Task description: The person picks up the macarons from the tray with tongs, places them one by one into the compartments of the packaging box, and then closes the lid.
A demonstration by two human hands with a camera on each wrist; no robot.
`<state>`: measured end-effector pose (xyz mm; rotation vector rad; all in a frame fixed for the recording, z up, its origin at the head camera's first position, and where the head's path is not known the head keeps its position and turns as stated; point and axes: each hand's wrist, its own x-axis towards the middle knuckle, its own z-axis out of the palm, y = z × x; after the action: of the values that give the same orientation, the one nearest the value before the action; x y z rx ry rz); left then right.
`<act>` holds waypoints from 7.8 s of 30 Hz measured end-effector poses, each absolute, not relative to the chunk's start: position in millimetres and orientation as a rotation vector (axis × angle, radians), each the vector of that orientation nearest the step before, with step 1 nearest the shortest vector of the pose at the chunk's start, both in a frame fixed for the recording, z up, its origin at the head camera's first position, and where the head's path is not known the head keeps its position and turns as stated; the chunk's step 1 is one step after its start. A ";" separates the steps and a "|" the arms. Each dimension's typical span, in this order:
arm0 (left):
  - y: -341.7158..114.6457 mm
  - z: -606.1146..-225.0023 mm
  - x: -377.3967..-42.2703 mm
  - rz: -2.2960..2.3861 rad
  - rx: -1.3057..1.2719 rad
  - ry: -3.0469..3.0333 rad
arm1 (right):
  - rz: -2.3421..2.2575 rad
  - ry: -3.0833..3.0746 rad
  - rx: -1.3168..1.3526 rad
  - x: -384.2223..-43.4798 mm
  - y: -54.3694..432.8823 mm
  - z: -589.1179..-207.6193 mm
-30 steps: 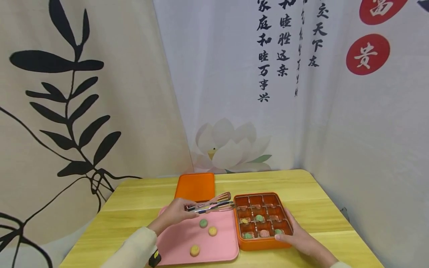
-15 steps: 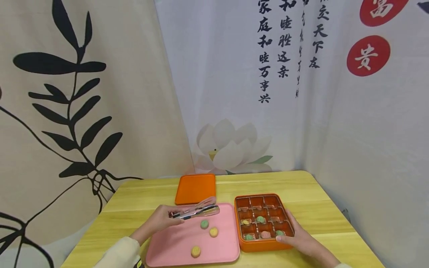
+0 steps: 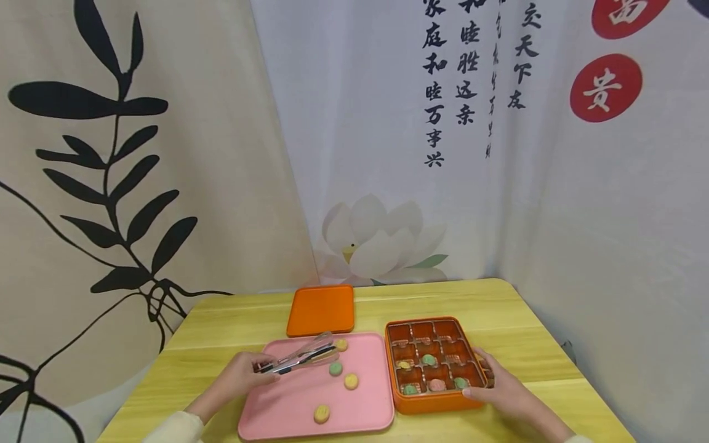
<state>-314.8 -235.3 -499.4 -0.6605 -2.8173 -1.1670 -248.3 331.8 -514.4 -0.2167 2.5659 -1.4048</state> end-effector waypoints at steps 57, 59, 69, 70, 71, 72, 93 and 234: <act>-231.6 -523.8 -309.4 -1.038 -0.701 -2.862 | -1.532 2.537 -0.146 -240.6 332.1 -522.1; -231.5 -524.1 -309.3 -1.040 -0.705 -2.862 | -1.522 2.547 -0.149 -240.4 332.2 -522.6; -233.8 -524.2 -310.6 -1.066 -0.730 -2.843 | -1.532 2.536 -0.151 -239.4 332.5 -523.6; -234.0 -524.2 -310.6 -1.065 -0.732 -2.841 | -1.536 2.532 -0.151 -239.4 332.4 -523.7; -234.2 -524.2 -310.6 -1.061 -0.733 -2.840 | -1.538 2.529 -0.153 -239.3 332.4 -523.7; -234.3 -524.1 -310.5 -1.064 -0.731 -2.839 | -1.541 2.526 -0.152 -239.1 332.2 -523.7; -196.1 -501.8 -329.0 -1.098 -0.860 -2.760 | -1.577 2.476 -0.167 -242.5 334.6 -524.9; -273.2 -519.7 -262.3 -1.365 -0.797 -2.980 | -1.585 2.443 -0.130 -243.1 331.9 -526.7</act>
<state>-262.3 -273.2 -519.7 -0.7970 -2.9800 -1.3650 -243.1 331.9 -526.7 -0.1301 2.4434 -1.5850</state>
